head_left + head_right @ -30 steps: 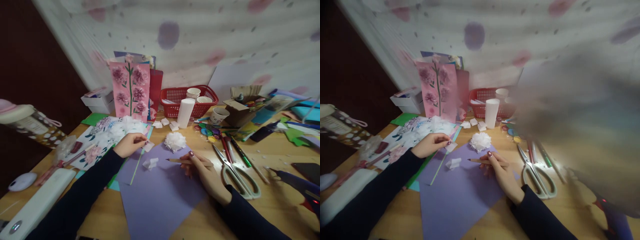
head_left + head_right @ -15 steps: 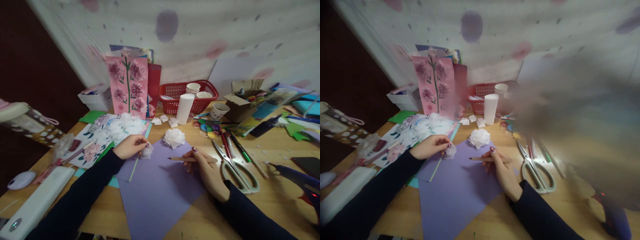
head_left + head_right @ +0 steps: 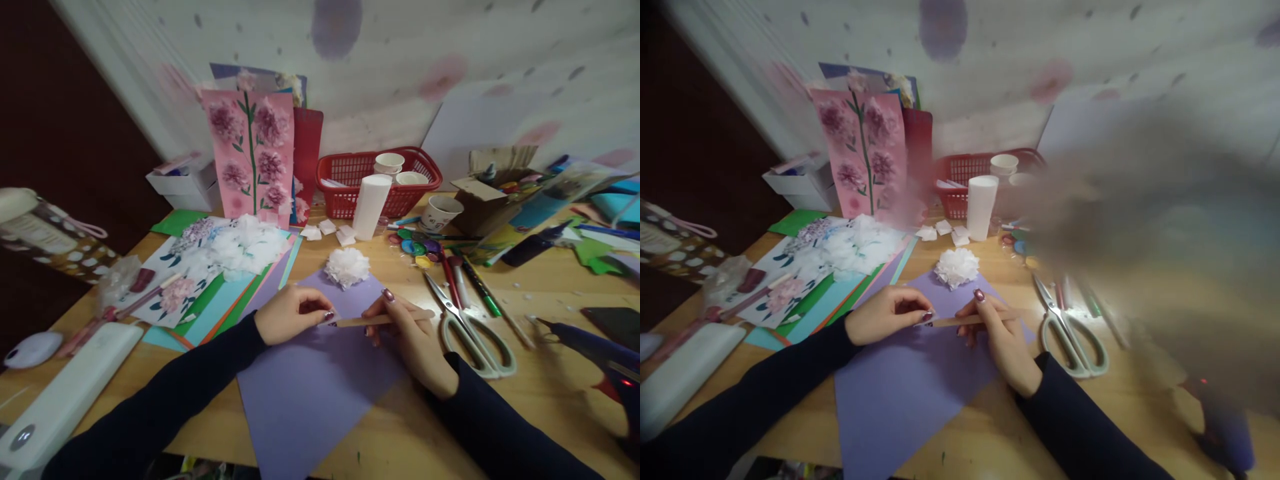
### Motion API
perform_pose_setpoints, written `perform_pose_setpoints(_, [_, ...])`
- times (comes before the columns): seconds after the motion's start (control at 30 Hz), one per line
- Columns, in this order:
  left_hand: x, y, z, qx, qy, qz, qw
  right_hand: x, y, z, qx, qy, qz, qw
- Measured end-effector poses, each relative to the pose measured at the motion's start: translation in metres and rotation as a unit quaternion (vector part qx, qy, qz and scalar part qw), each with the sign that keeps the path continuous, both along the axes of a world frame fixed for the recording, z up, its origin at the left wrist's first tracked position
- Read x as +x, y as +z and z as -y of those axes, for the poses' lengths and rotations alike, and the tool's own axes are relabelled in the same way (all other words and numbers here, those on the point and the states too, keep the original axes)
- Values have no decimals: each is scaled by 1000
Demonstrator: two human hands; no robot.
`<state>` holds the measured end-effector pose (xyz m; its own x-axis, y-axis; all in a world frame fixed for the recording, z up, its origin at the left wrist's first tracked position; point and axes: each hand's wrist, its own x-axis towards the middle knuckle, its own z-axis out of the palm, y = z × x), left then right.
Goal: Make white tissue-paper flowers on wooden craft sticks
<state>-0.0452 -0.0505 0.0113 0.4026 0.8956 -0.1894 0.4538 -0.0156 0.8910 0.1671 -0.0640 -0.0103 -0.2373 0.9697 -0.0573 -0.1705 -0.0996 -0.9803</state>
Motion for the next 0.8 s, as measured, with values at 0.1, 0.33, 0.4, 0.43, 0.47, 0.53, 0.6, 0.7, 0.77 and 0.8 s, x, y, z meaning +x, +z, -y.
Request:
perform_pose_setpoints(0.1, [0, -1, -1, -7, -14, 3, 1000, 0, 2, 0, -2, 0, 3, 1000])
perform_pose_setpoints(0.33, [-2, -3, 0, -62, -17, 64, 996, 1, 0, -1, -2, -8, 22, 1000])
perform_pose_setpoints(0.4, [-4, -5, 0, -99, -15, 109, 989, 3, -2, -2, -10, -17, 3, 1000])
perform_pose_setpoints(0.43, [-4, -6, -1, -111, -12, 125, 986, 4, -3, -2, -15, -31, -13, 999])
perform_pose_setpoints(0.47, [-5, -7, -1, -117, -7, 134, 984, 5, -3, -3, -18, -53, -30, 998])
perform_pose_setpoints(0.53, [-6, -7, -2, -120, 1, 139, 983, 6, -4, -5, -16, -107, -57, 992])
perform_pose_setpoints(0.6, [-6, -7, -3, -117, 6, 137, 984, 6, -3, -7, -17, -141, -63, 988])
perform_pose_setpoints(0.7, [-2, -6, -2, -123, 10, 132, 983, 4, -3, -7, -33, -120, -49, 991])
perform_pose_setpoints(0.77, [1, -6, 0, -137, 6, 131, 982, 3, -3, -5, -35, -89, -43, 995])
perform_pose_setpoints(0.8, [2, -6, 1, -141, 5, 131, 981, 2, -4, -4, -32, -76, -42, 996])
